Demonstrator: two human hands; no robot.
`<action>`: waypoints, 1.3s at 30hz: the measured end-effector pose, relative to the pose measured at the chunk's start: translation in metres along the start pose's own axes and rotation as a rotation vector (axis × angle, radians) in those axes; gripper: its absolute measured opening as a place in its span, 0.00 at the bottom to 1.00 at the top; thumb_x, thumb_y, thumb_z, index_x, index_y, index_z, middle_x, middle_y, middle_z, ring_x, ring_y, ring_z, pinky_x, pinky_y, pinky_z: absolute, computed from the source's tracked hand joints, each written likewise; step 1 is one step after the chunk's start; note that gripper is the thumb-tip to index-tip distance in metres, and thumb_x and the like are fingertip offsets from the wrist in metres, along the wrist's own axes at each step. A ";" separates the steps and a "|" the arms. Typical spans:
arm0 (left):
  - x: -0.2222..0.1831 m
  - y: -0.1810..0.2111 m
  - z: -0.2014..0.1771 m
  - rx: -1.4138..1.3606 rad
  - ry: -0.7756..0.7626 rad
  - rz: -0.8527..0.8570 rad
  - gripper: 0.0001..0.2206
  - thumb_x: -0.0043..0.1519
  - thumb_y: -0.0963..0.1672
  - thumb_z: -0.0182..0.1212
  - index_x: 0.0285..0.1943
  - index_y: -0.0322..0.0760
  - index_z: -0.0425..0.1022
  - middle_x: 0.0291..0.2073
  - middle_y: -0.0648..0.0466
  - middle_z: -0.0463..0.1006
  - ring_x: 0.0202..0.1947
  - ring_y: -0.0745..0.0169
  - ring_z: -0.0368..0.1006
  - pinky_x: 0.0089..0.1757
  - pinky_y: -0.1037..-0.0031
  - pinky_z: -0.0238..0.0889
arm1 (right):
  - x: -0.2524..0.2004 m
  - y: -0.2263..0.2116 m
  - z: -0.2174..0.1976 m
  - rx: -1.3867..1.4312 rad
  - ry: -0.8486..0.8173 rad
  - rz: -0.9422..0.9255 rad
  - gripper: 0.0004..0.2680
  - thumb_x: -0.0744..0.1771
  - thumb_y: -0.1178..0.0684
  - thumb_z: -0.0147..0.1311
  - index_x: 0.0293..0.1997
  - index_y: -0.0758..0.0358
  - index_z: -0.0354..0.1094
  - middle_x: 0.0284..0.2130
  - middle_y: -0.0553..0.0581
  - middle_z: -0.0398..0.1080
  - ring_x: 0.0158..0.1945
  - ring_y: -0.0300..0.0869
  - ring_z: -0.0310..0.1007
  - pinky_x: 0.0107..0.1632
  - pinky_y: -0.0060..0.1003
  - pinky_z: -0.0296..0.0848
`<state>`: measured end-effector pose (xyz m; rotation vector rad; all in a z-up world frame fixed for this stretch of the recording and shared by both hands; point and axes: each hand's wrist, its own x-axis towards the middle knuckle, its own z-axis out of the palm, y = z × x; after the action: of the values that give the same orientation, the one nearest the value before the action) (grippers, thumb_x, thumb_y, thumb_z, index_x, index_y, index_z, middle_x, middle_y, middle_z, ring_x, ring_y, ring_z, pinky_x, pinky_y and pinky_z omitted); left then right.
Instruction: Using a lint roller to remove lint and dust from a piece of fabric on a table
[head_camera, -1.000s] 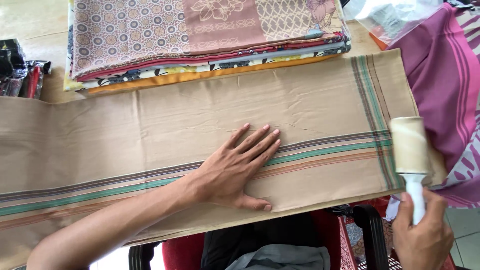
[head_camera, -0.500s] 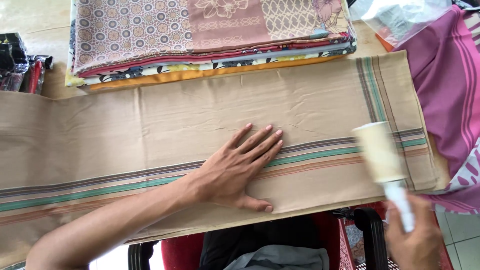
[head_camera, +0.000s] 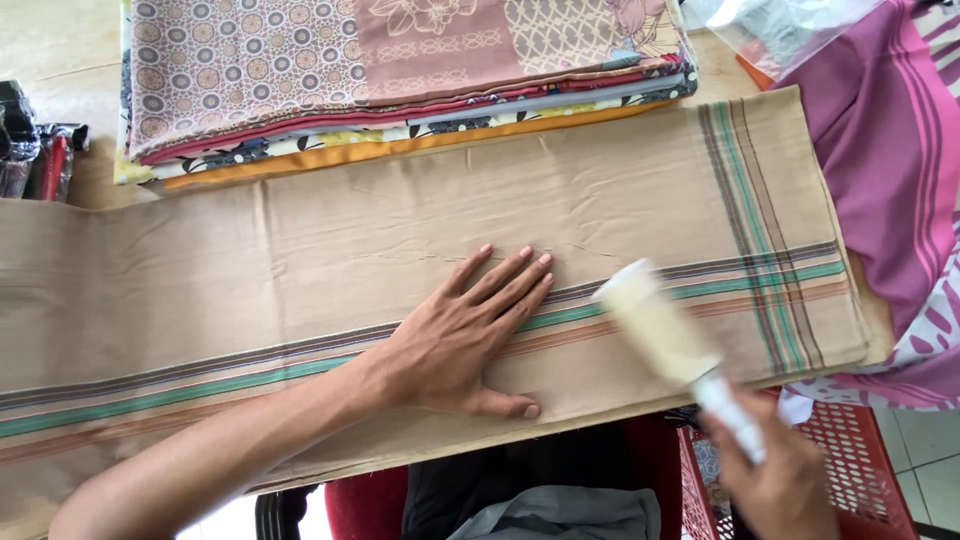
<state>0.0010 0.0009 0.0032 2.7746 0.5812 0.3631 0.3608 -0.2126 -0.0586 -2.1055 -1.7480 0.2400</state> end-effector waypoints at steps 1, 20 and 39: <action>0.000 0.000 0.000 -0.001 -0.002 0.001 0.51 0.59 0.67 0.41 0.80 0.27 0.43 0.79 0.40 0.46 0.80 0.45 0.38 0.72 0.54 0.25 | 0.008 -0.002 -0.006 0.000 -0.001 0.003 0.18 0.63 0.47 0.62 0.59 0.54 0.69 0.49 0.58 0.79 0.35 0.50 0.82 0.38 0.46 0.81; 0.003 0.001 0.001 -0.008 0.020 -0.020 0.44 0.65 0.64 0.38 0.81 0.31 0.45 0.79 0.41 0.48 0.80 0.46 0.38 0.72 0.53 0.24 | 0.061 -0.037 -0.032 -0.269 -0.029 0.267 0.16 0.71 0.43 0.52 0.64 0.55 0.61 0.34 0.68 0.78 0.31 0.61 0.79 0.30 0.53 0.76; 0.036 -0.042 0.007 0.077 0.131 -0.449 0.33 0.67 0.54 0.49 0.79 0.35 0.55 0.77 0.42 0.55 0.78 0.46 0.45 0.69 0.49 0.31 | 0.143 -0.062 -0.023 -0.102 0.094 0.065 0.10 0.70 0.56 0.54 0.56 0.66 0.65 0.41 0.68 0.65 0.36 0.69 0.77 0.36 0.59 0.80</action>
<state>0.0203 0.0517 -0.0103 2.5975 1.2408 0.4264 0.3430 -0.0694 0.0030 -2.2099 -1.6718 0.0703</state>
